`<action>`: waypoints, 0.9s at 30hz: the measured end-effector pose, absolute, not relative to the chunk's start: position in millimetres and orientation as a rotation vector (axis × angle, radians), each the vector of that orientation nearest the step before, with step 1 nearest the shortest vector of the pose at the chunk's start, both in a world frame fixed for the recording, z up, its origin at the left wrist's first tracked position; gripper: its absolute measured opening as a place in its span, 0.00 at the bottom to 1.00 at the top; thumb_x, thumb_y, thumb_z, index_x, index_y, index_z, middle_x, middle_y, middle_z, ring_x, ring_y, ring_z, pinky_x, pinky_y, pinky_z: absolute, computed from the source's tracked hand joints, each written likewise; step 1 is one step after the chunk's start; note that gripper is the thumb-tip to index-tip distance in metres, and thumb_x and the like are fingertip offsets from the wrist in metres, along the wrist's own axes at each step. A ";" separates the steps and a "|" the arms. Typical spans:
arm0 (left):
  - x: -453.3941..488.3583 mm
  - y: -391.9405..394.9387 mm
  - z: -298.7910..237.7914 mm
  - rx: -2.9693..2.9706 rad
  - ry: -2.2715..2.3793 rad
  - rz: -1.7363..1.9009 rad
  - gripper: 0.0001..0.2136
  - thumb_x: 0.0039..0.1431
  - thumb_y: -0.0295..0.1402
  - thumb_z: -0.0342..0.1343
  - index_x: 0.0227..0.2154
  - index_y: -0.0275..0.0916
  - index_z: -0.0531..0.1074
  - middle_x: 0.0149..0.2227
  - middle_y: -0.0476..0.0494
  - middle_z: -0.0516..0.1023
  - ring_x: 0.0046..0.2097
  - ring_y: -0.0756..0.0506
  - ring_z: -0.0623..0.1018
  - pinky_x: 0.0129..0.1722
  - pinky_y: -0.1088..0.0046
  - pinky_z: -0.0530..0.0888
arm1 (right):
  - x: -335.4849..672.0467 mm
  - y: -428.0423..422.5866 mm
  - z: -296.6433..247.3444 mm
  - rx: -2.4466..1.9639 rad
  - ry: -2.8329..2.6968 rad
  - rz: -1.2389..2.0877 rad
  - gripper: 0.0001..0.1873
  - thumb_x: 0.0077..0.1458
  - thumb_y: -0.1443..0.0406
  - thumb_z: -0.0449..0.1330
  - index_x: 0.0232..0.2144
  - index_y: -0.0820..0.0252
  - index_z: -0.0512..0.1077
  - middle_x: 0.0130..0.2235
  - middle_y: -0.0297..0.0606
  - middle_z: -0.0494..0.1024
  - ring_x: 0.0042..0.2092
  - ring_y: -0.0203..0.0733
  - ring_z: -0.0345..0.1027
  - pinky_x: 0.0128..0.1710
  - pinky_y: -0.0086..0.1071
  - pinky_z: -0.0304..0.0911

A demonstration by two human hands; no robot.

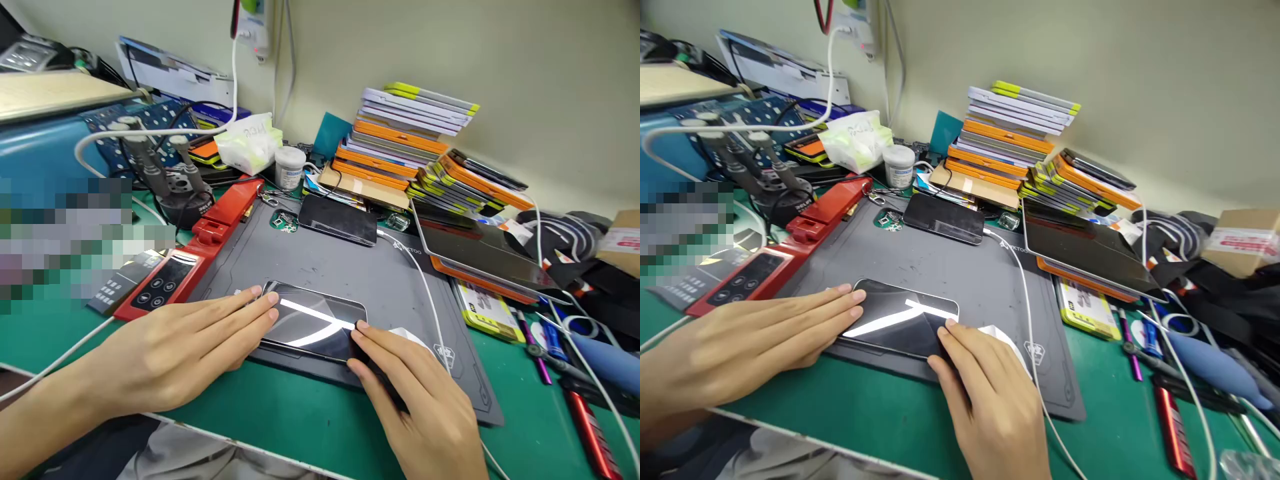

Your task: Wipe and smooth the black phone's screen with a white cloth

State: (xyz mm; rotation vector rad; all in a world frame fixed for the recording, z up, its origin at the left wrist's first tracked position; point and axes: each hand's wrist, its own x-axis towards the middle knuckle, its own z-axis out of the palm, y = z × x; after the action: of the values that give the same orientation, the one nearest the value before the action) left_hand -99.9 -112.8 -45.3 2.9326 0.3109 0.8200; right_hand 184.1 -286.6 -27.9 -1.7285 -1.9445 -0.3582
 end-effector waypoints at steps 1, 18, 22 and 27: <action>-98.4 -113.1 -43.6 2.973 0.253 0.844 0.30 0.75 0.26 0.51 0.75 0.49 0.56 0.67 0.50 0.74 0.67 0.43 0.75 0.68 0.66 0.74 | 184.6 -286.2 -28.4 -1.724 -1.947 -0.372 0.13 0.69 0.67 0.63 0.54 0.56 0.77 0.53 0.38 0.83 0.53 0.42 0.78 0.56 0.36 0.70; -89.9 -118.7 -31.2 2.971 0.305 0.980 0.14 0.78 0.33 0.52 0.60 0.37 0.74 0.62 0.44 0.79 0.61 0.46 0.81 0.65 0.70 0.76 | 183.0 -285.5 -25.6 -1.746 -1.945 -0.376 0.12 0.69 0.65 0.62 0.54 0.55 0.77 0.52 0.36 0.83 0.52 0.41 0.78 0.54 0.36 0.73; -89.2 -118.0 -35.2 2.865 0.414 0.937 0.21 0.79 0.37 0.50 0.70 0.40 0.65 0.66 0.45 0.75 0.62 0.45 0.80 0.65 0.71 0.74 | 182.2 -286.4 -24.0 -1.750 -1.926 -0.397 0.11 0.70 0.64 0.61 0.53 0.55 0.77 0.51 0.36 0.84 0.51 0.41 0.79 0.52 0.34 0.74; -89.2 -107.4 -37.8 2.761 0.723 0.602 0.39 0.72 0.56 0.52 0.78 0.54 0.43 0.66 0.45 0.76 0.55 0.39 0.84 0.49 0.67 0.82 | 182.9 -285.6 -25.9 -1.755 -1.912 -0.397 0.12 0.71 0.61 0.61 0.53 0.53 0.77 0.52 0.34 0.83 0.51 0.40 0.79 0.53 0.35 0.73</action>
State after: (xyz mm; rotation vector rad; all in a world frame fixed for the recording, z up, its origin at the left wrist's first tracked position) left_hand -89.2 -107.4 -37.8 2.7609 0.7234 0.6020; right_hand 182.9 -285.6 -25.9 -1.7547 -1.9125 -0.3972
